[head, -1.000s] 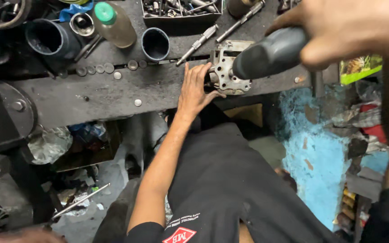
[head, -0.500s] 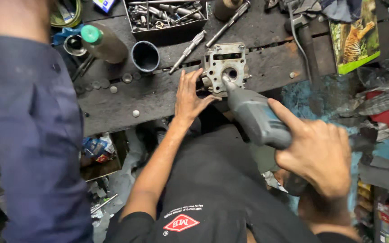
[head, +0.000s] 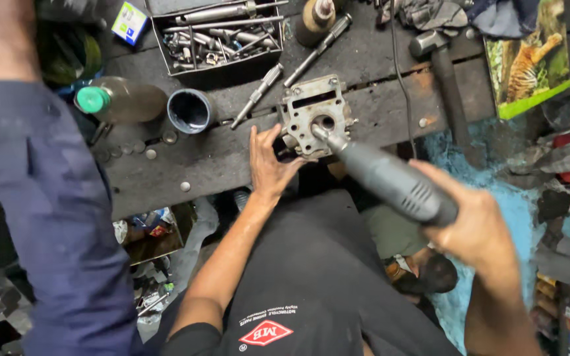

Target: The person uses a rotary tool to grind and smooth the interior surfaces of a metal engine part. They hold the part with one hand and operate the tool with the other, rotating the part to access different areas.

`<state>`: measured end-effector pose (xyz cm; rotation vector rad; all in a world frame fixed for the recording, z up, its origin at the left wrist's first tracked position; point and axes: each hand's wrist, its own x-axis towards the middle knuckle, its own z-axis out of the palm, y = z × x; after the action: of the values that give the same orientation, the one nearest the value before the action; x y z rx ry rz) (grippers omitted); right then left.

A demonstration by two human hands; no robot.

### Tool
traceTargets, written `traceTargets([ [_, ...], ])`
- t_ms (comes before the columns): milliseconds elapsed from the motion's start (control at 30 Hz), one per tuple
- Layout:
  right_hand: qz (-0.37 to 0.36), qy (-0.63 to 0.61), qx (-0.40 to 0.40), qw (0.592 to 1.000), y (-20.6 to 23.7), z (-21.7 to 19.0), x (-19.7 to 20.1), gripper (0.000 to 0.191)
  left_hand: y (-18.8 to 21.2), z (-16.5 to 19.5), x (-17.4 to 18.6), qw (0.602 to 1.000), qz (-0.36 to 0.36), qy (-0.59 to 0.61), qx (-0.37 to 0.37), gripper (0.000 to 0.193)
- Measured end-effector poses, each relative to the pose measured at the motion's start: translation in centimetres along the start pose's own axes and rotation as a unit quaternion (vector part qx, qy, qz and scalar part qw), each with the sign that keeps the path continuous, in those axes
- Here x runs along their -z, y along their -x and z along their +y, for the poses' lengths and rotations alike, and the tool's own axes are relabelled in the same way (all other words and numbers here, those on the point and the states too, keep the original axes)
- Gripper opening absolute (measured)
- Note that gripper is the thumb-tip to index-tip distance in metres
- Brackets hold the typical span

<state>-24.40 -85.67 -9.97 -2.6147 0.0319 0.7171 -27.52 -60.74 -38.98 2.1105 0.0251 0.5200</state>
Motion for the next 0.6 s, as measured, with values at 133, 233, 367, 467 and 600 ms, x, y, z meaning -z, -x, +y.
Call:
traceTargets([
  [133, 0.023, 0.006, -0.075, 0.997, 2.3, -0.2, -3.1, 0.091, -0.1, -0.3, -0.4, 1.000, -0.014, -0.001, 0.005, 0.106],
  [233, 0.085, -0.067, 0.021, 0.994, 3.4, 1.0, -5.7, 0.094, 0.1, -0.4, -1.1, 1.000, -0.005, 0.003, 0.010, 0.107],
  [367, 0.088, -0.144, -0.029, 0.985, 4.3, 2.6, -8.6, 0.089, 0.2, 0.0, -1.5, 1.000, 0.005, 0.000, 0.016, 0.106],
  [467, 0.092, -0.186, -0.014, 0.978, 4.4, 4.2, -9.7, 0.090, 0.0, 0.3, -1.2, 0.999, -0.012, -0.014, 0.028, 0.106],
  [600, 0.072, -0.166, 0.068, 0.981, 2.5, 9.0, -8.0, 0.089, -0.7, 0.3, -1.1, 1.000, 0.007, -0.019, 0.011, 0.106],
])
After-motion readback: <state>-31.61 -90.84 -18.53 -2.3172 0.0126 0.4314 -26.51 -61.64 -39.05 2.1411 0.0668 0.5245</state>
